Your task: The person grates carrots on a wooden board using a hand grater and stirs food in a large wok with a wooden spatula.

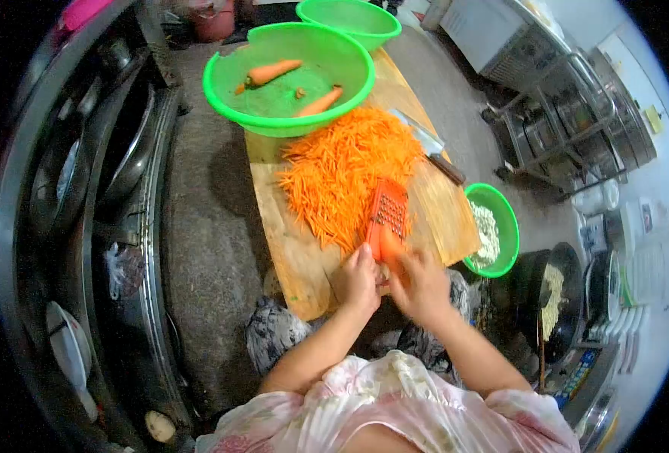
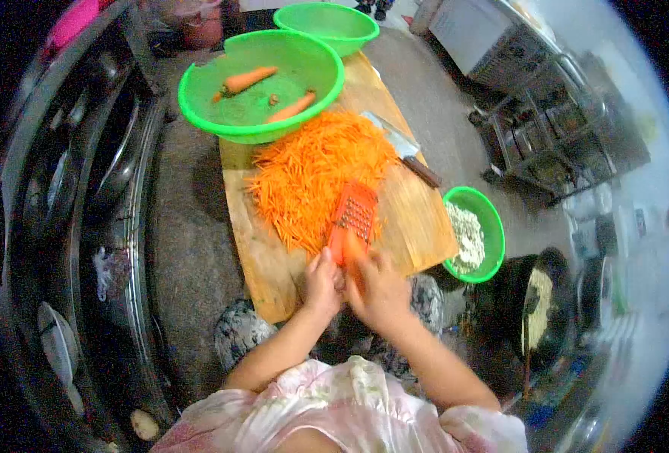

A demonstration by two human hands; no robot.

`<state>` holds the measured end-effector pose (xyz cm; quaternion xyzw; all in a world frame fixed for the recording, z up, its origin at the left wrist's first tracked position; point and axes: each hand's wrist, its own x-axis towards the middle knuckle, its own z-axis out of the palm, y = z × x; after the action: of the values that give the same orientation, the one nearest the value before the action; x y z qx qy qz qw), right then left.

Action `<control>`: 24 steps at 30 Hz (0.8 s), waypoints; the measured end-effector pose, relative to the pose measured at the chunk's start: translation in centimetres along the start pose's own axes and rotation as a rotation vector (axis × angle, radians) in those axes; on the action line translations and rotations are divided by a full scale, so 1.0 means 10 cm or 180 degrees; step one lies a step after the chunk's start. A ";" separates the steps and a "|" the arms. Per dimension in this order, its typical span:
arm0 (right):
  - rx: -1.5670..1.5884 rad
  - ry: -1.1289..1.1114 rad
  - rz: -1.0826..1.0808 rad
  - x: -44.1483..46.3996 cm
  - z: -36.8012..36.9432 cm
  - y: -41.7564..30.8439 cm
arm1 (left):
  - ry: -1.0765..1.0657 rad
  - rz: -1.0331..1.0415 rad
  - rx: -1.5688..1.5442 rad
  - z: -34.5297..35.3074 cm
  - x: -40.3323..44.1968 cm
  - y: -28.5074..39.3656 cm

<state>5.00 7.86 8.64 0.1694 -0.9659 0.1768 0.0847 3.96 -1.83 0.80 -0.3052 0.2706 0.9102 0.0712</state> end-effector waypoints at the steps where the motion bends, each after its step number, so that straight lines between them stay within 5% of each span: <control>1: -0.0236 0.0249 -0.0102 0.21 0.21 0.17 | 0.0122 -0.0020 0.0095 0.00 -0.04 -0.02; 8: 0.0005 -0.0263 0.1073 1.10 0.41 0.61 | -0.0352 0.0132 -0.0037 -0.03 -0.05 0.02; 13: 0.0219 0.0102 0.0012 -0.02 -0.03 0.09 | -0.0242 0.0080 0.0046 -0.02 -0.01 -0.03; 19: -0.0173 -0.0157 0.0836 0.99 0.54 0.58 | -0.0285 0.0191 0.0031 -0.04 -0.01 -0.07; 24: 0.1626 0.0043 0.1852 1.16 0.77 1.32 | -0.0570 0.0260 0.0169 0.00 -0.10 -0.04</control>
<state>-11.31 13.12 -0.02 -0.0973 -0.8978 0.4295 -0.0077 4.84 -1.47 1.24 -0.2093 0.2994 0.9285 0.0660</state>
